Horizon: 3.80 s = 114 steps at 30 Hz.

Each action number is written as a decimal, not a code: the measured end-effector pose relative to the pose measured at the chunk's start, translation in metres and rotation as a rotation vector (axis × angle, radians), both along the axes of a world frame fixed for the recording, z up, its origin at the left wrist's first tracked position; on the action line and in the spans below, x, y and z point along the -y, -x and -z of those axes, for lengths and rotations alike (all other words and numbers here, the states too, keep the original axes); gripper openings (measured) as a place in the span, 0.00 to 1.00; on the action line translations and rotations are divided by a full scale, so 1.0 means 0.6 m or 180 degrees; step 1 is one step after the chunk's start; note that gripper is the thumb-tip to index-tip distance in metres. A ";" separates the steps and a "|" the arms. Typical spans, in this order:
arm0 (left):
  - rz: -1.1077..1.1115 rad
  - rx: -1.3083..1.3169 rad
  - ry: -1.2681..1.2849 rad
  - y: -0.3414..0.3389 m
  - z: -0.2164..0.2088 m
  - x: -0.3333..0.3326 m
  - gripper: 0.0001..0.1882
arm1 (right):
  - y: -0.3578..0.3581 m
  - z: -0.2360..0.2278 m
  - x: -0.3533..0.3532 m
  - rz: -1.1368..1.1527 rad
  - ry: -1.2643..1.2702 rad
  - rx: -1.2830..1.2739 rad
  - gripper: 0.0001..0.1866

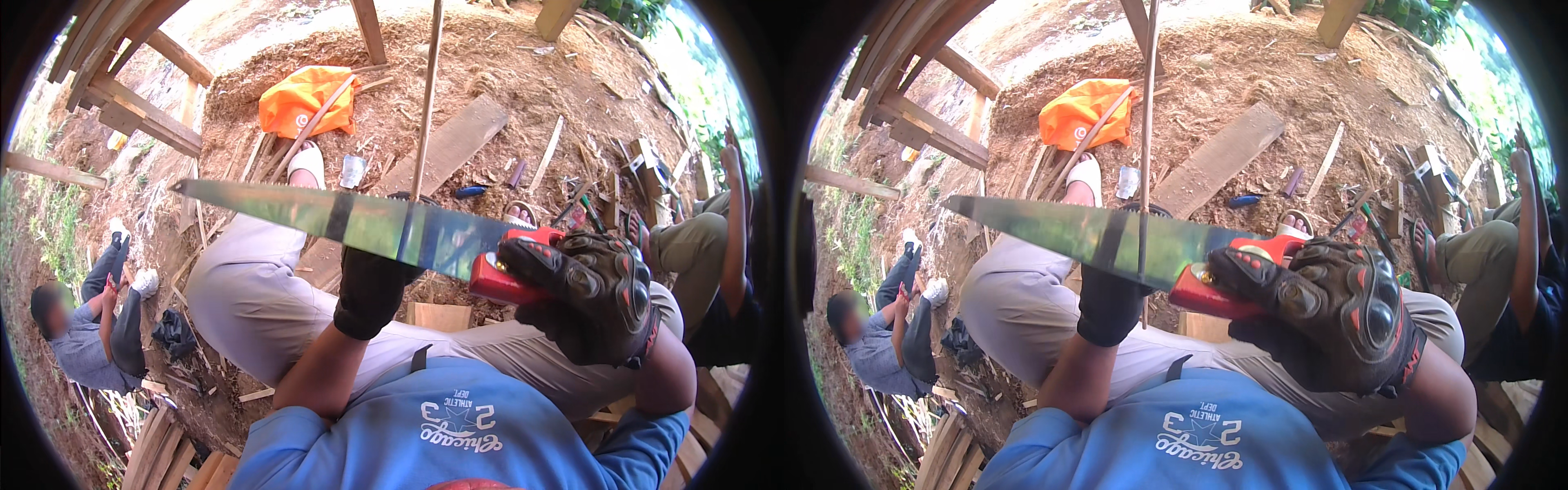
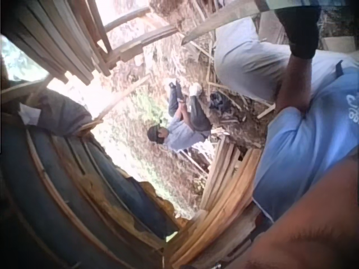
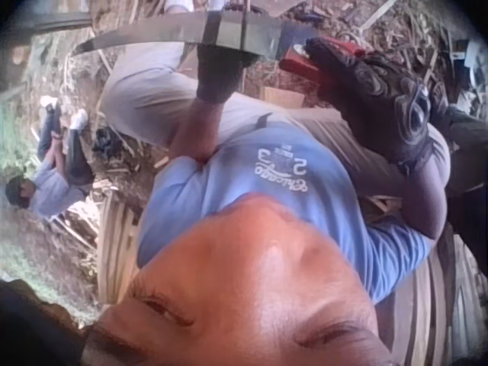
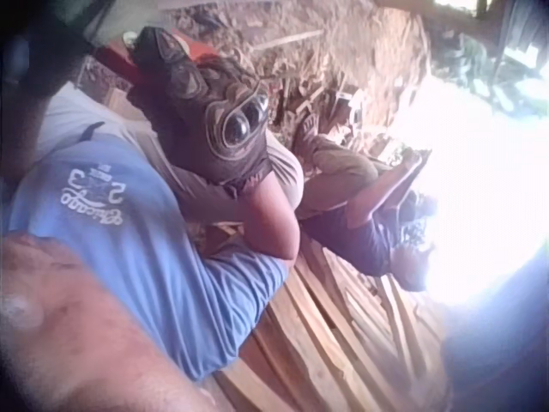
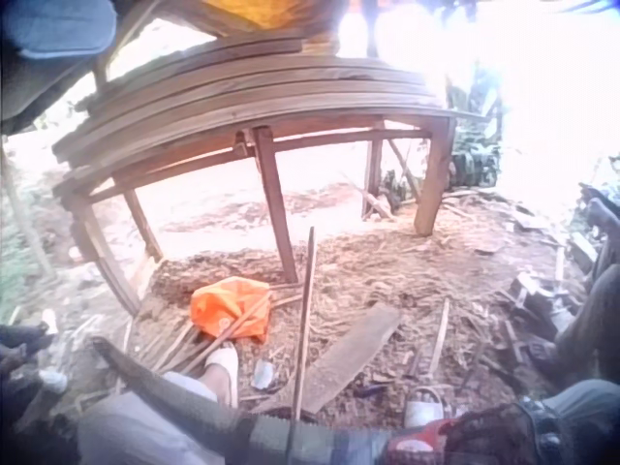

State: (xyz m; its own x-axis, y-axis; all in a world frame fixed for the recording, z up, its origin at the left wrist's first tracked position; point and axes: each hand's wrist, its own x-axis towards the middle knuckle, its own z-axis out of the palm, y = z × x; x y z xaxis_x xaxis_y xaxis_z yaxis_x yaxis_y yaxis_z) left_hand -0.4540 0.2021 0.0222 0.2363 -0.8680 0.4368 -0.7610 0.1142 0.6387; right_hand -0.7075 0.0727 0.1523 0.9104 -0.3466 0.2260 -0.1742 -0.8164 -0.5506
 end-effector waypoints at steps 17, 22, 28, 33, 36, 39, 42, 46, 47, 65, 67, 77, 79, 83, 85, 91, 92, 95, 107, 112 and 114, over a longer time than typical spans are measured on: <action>0.0042 0.0098 -0.0264 0.016 -0.003 -0.005 0.19 | -0.015 0.000 -0.004 0.0065 -0.0052 -0.0084 0.31; -0.0439 -0.0534 0.0115 0.008 -0.009 -0.007 0.14 | -0.013 -0.021 0.000 0.0039 -0.0251 -0.0379 0.31; -0.0708 -0.3647 -0.0338 -0.045 -0.046 0.018 0.10 | 0.027 -0.019 0.003 0.0265 0.0145 -0.0243 0.33; -0.0468 -0.2962 0.0352 -0.038 -0.001 0.019 0.12 | 0.011 -0.013 0.004 -0.0022 0.0283 -0.0121 0.34; 0.0162 -0.5408 0.0211 -0.043 0.015 0.036 0.12 | 0.008 -0.049 -0.007 -0.0272 0.0305 -0.0370 0.35; 0.0574 -0.4964 0.0260 0.001 0.016 0.039 0.13 | 0.009 -0.051 -0.018 -0.0348 0.0219 -0.0304 0.35; 0.0380 -0.3605 0.0017 0.010 0.012 0.016 0.14 | -0.004 -0.032 -0.011 -0.0188 -0.0048 -0.0193 0.33; 0.0061 -0.0751 0.0002 0.016 0.003 0.005 0.11 | -0.005 -0.014 -0.009 -0.0014 0.0033 -0.0004 0.33; 0.0084 -0.0378 0.0131 0.015 0.004 0.006 0.10 | -0.005 -0.014 -0.009 -0.0005 0.0065 0.0004 0.32; -0.0055 -0.3665 -0.0295 0.064 -0.029 0.003 0.13 | -0.018 -0.006 -0.011 0.0088 -0.0271 -0.0110 0.31; -0.0092 -0.3995 -0.0310 0.063 -0.024 0.003 0.14 | -0.016 -0.015 -0.014 0.0203 -0.0423 -0.0354 0.31; -0.0350 -0.4213 0.0773 -0.136 -0.023 0.003 0.11 | 0.045 -0.016 0.025 0.0979 0.0558 -0.0588 0.29; -0.0774 -0.3433 0.0610 -0.085 -0.081 0.015 0.14 | 0.049 -0.030 0.021 0.1248 0.0120 -0.0855 0.28; -0.0585 -0.4194 0.0578 -0.060 -0.035 0.020 0.15 | 0.037 -0.054 0.001 0.1344 0.0127 -0.1001 0.25; -0.0342 -0.4145 0.0482 -0.050 -0.027 0.025 0.15 | 0.033 -0.061 0.001 0.1393 0.0303 -0.0960 0.24; -0.0598 -0.4359 -0.0371 0.015 -0.019 0.035 0.18 | 0.044 -0.038 0.036 0.1791 0.0904 -0.0635 0.21; -0.0198 -0.3961 -0.0606 0.023 -0.002 0.031 0.17 | 0.045 -0.037 0.041 0.1958 0.0760 -0.0555 0.20; -0.0064 -0.4029 -0.0742 0.059 0.039 0.040 0.17 | 0.048 -0.029 0.069 0.2110 0.0427 -0.0386 0.19; -0.1091 0.1029 -0.2430 -0.310 0.334 0.246 0.19 | 0.123 0.063 0.209 0.1348 0.0465 -0.1762 0.14; -0.1452 0.0896 -0.2594 -0.421 0.371 0.330 0.22 | 0.160 0.065 0.198 0.1723 0.0156 -0.2016 0.13; -0.1538 0.1242 -0.2619 -0.466 0.391 0.361 0.20 | 0.155 0.062 0.187 0.1894 0.0072 -0.2009 0.13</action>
State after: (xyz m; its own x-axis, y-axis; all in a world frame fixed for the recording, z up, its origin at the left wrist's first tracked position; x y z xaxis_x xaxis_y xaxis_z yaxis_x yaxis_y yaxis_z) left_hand -0.1743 -0.0148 -0.2125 0.6086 -0.7830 -0.1286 -0.7807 -0.6198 0.0794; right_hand -0.8005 -0.0397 0.1152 0.5366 -0.8067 -0.2476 -0.8433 -0.5020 -0.1919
